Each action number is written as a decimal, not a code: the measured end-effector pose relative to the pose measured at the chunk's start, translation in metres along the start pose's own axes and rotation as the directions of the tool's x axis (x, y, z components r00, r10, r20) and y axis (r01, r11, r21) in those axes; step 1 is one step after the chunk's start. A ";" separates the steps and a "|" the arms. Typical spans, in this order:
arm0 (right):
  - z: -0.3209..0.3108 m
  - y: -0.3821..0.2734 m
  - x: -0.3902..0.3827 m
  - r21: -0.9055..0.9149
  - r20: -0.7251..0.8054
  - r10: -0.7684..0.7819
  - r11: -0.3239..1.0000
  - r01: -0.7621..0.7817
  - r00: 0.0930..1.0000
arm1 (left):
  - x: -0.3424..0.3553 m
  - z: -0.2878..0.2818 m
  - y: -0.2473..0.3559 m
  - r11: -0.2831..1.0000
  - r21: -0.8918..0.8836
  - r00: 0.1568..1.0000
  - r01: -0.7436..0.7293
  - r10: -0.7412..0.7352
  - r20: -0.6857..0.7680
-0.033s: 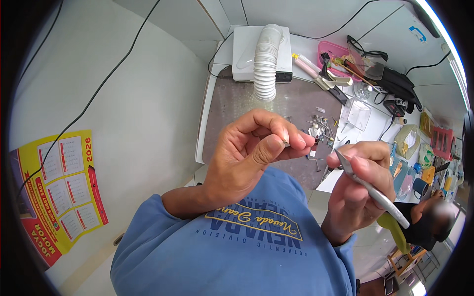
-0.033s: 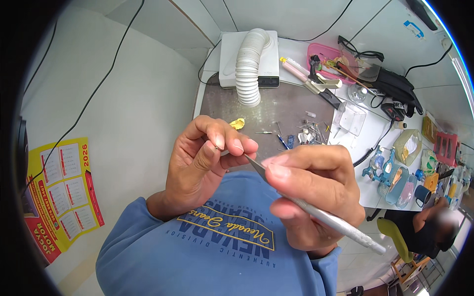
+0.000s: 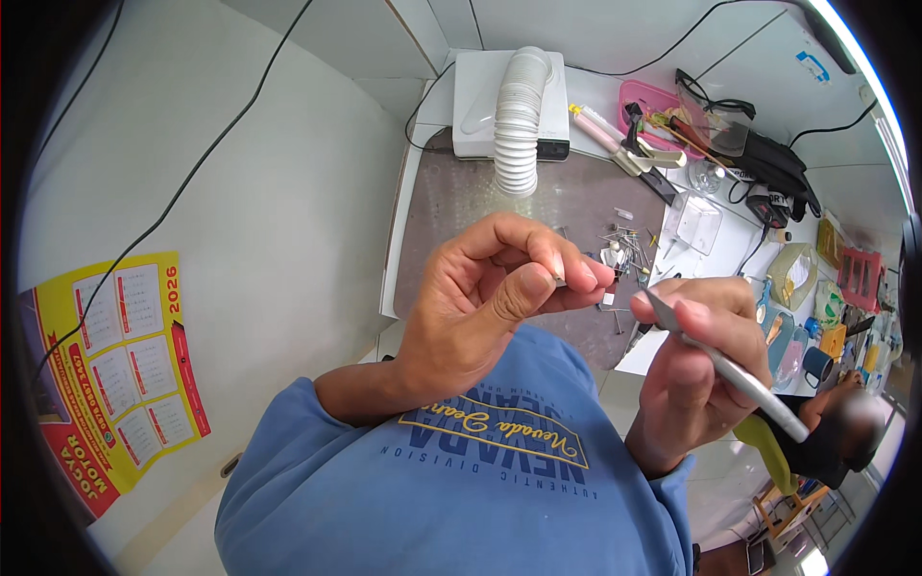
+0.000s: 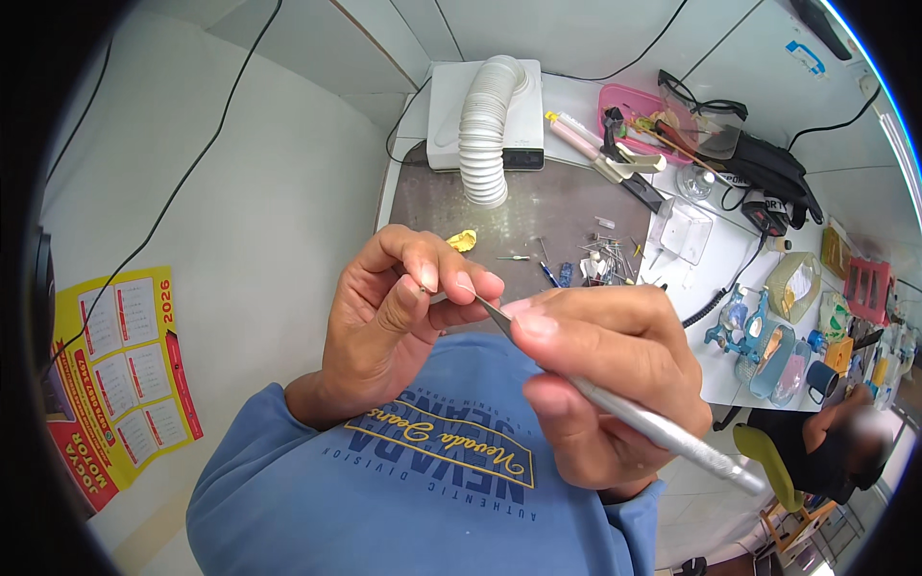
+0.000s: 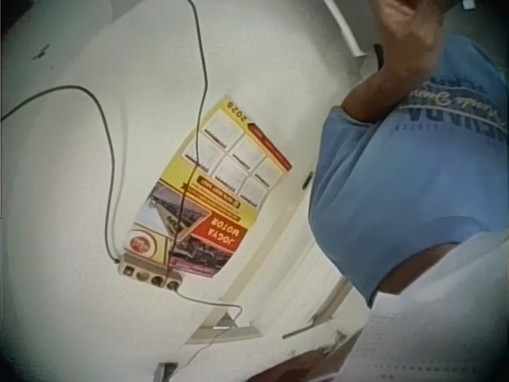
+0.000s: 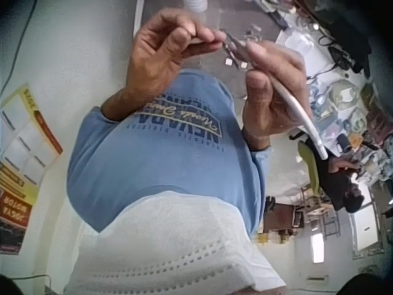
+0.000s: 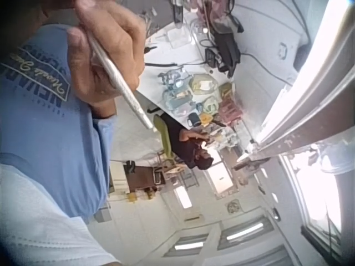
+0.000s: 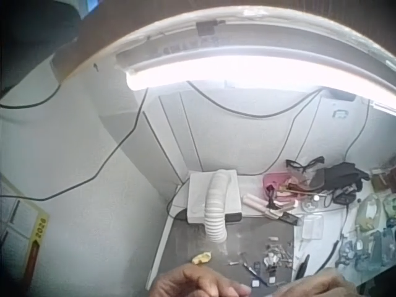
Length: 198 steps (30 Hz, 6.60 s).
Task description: Applying and shaping composite material on a dental prosthesis and curing it with a UV light.
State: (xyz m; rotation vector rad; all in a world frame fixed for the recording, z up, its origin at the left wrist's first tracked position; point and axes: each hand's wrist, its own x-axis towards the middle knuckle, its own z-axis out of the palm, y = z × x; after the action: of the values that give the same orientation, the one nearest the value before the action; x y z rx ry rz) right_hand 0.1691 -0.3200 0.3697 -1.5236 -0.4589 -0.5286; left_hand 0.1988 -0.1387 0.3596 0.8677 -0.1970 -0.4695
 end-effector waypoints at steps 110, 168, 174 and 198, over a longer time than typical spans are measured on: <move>0.064 -0.035 -0.006 -0.231 0.022 -0.111 0.966 0.113 0.994 | -0.050 -0.012 0.026 0.992 -0.128 0.999 -0.019 0.024 0.040; 0.052 -0.038 -0.010 -0.136 -0.070 -0.056 0.990 0.046 0.996 | -0.047 -0.002 0.027 0.999 0.019 0.999 0.051 -0.051 0.012; 0.052 -0.036 -0.005 -0.134 0.015 -0.094 0.986 0.095 0.995 | -0.048 -0.004 0.027 0.999 -0.034 1.000 0.014 -0.015 -0.009; 0.043 -0.043 -0.006 -0.253 0.124 -0.104 0.958 0.133 0.987 | -0.049 0.000 0.027 0.997 0.062 0.999 -0.040 0.040 0.011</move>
State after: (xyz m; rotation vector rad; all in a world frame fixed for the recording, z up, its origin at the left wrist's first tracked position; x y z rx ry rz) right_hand 0.1404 -0.2758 0.4012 -1.7924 -0.5859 -0.6198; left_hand 0.1638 -0.1006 0.3812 0.9207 -0.2381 -0.4320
